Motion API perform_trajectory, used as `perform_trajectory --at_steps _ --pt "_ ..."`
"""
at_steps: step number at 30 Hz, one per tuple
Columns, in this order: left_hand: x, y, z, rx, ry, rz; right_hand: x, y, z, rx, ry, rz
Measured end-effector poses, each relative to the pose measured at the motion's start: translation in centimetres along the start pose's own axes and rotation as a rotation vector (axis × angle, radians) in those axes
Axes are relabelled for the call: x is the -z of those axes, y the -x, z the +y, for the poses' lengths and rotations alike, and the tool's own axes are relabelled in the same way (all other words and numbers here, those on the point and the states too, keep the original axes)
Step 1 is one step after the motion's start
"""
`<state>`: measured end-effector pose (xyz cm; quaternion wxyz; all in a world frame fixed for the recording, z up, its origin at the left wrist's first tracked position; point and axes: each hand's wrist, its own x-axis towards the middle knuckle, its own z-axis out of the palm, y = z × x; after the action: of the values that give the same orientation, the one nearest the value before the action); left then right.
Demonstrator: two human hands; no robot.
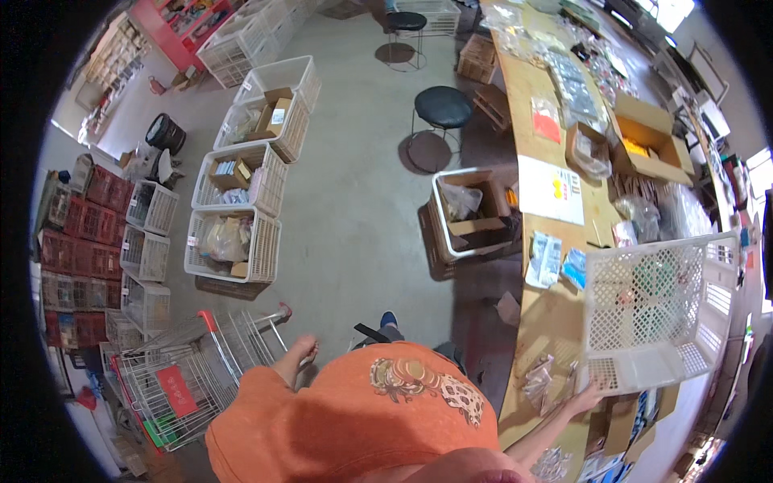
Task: The person gathers small white components and red wires from a workbench, then places them into clear plastic bags. They also handle yellow sticks and other small parts, organizing them into separate bags. The task involves sorting and packaging small electronic components by hand.
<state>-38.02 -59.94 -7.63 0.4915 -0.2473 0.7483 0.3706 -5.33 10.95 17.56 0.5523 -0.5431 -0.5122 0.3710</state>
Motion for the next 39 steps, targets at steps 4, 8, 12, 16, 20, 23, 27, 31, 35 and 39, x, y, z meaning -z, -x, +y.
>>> perform_trajectory --at_steps 4,8,12,16,20,23,27,31,35,39 --pt "5.8 -4.4 9.0 -0.185 -0.123 -0.003 -8.1 5.7 -5.3 0.056 -0.032 -0.096" --pt "7.0 -8.3 30.5 -0.759 0.045 0.004 -20.0 6.6 -7.0 0.088 -0.316 -0.330" --pt "5.5 -10.6 49.4 -0.677 0.245 -0.045 -35.5 9.7 -8.7 0.131 -0.190 -0.603" --pt "9.0 -13.7 54.6 -0.974 0.034 -0.028 -52.3 14.8 -7.7 0.093 -0.081 -0.907" --pt "14.6 -16.5 47.5 -0.558 0.130 0.042 -68.3 21.0 -12.5 0.098 0.251 -1.068" --pt "24.5 -16.3 29.2 -0.636 -1.052 0.524 -78.1 25.3 -9.6 0.068 0.269 -1.233" --pt "22.9 -15.6 31.0 0.043 -0.151 0.230 -90.0 28.9 -10.7 0.177 0.484 -1.396" --pt "26.1 -20.1 40.4 0.091 -0.021 0.154 -100.1 35.4 -11.6 0.231 0.507 -1.470" --pt "33.8 -27.1 53.5 -0.104 -0.050 0.094 -110.9 39.6 -13.1 0.304 0.539 -1.374" --pt "46.1 -33.0 72.6 -0.570 -0.439 0.196 -119.2 38.7 -14.5 0.057 0.478 -1.287"
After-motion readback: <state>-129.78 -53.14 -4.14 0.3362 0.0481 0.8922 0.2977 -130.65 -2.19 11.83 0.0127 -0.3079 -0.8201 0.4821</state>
